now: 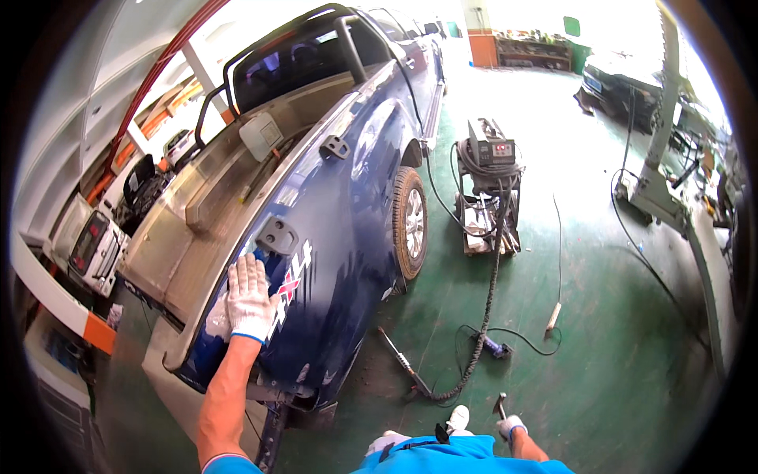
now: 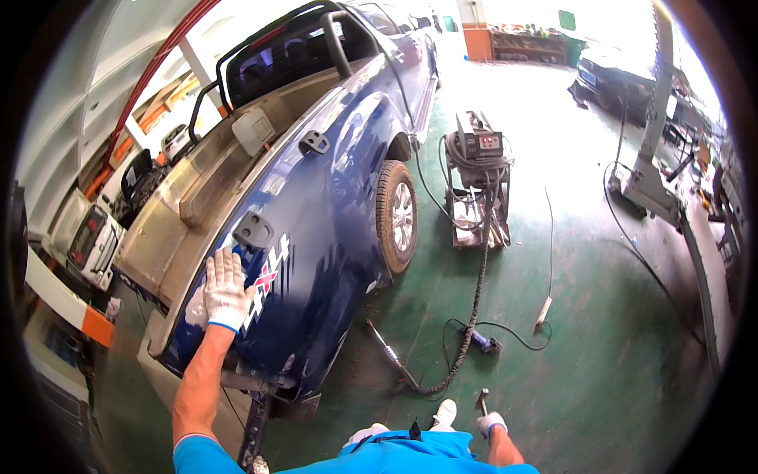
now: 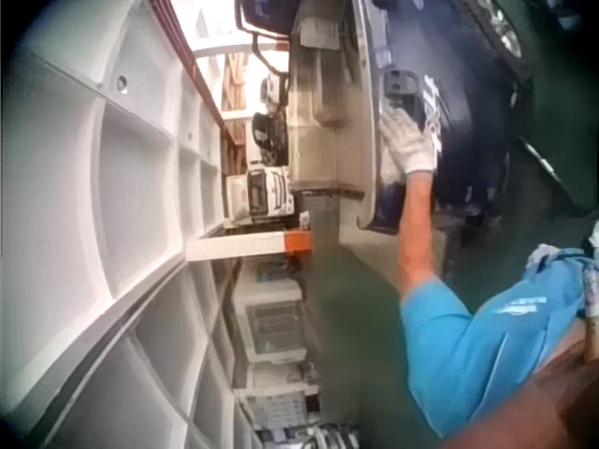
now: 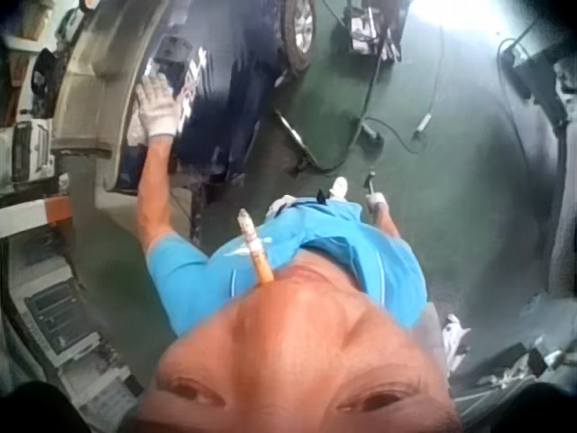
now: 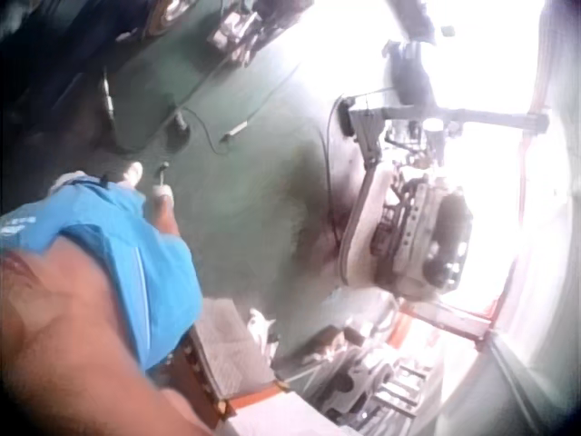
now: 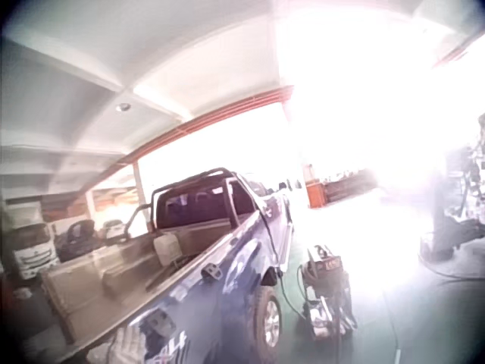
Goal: The person uses a hammer to tap a dented area on the rear side of a blue pickup truck. They then switch to a pneumatic hammer to continue working on the dent, repeatedly striking the same spot. Finally, they use a hammer again to finish the repair.
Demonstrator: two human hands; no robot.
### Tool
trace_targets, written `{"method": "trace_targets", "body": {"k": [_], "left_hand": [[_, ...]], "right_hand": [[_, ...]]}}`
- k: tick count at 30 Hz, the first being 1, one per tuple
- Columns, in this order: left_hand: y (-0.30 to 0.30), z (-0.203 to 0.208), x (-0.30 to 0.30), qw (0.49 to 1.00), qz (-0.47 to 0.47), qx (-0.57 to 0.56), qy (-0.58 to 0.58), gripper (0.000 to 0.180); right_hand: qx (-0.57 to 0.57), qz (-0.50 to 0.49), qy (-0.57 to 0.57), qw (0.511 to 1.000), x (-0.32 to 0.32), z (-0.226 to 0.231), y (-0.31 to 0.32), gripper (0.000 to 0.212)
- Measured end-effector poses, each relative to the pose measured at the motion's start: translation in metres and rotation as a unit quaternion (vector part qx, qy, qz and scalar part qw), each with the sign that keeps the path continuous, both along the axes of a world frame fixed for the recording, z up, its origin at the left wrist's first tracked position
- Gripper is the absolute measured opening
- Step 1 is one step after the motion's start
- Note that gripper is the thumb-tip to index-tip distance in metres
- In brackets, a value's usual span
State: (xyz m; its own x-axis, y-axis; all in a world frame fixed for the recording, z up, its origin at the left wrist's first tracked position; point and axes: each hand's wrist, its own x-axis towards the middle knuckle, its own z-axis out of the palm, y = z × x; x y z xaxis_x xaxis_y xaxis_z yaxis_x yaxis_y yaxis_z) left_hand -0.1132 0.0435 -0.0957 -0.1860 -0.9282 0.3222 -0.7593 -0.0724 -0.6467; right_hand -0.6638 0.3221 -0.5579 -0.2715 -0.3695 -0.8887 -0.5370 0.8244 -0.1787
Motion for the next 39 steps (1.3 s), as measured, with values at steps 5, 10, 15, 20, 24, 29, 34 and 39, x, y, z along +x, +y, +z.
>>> {"method": "trace_targets", "body": {"k": [5,10,15,20,24,29,34,39], "left_hand": [[0.044,-0.004,0.015,0.999,-0.008,0.043,0.004,0.097],[0.069,0.008,0.021,0.998,-0.031,0.041,0.025,0.099],[0.066,-0.001,0.036,0.999,0.006,0.031,-0.023,0.099],[0.059,0.012,0.027,0.997,-0.056,0.044,-0.018,0.093],[0.112,0.025,0.042,0.991,-0.082,0.103,-0.037,0.094],[0.128,0.025,0.058,0.988,-0.099,0.118,-0.019,0.098],[0.071,0.035,0.032,0.985,-0.052,0.140,-0.085,0.098],[0.015,0.043,0.009,0.985,-0.045,0.132,-0.106,0.094]], "right_hand": [[0.017,-0.068,-0.004,0.998,-0.001,0.027,0.074,0.025],[0.091,-0.017,0.004,0.996,-0.021,-0.123,0.149,0.027],[0.077,0.033,0.054,0.995,0.020,-0.031,0.101,0.029],[-0.079,-0.054,0.027,0.995,0.037,-0.030,0.019,0.030],[-0.247,-0.151,-0.088,0.953,0.086,0.013,-0.027,0.022],[-0.247,-0.162,-0.149,0.944,0.132,0.036,-0.027,0.019],[-0.226,-0.124,-0.131,0.957,0.164,0.035,-0.023,0.026],[-0.265,-0.071,-0.122,0.954,0.195,0.043,-0.031,0.029]]}}
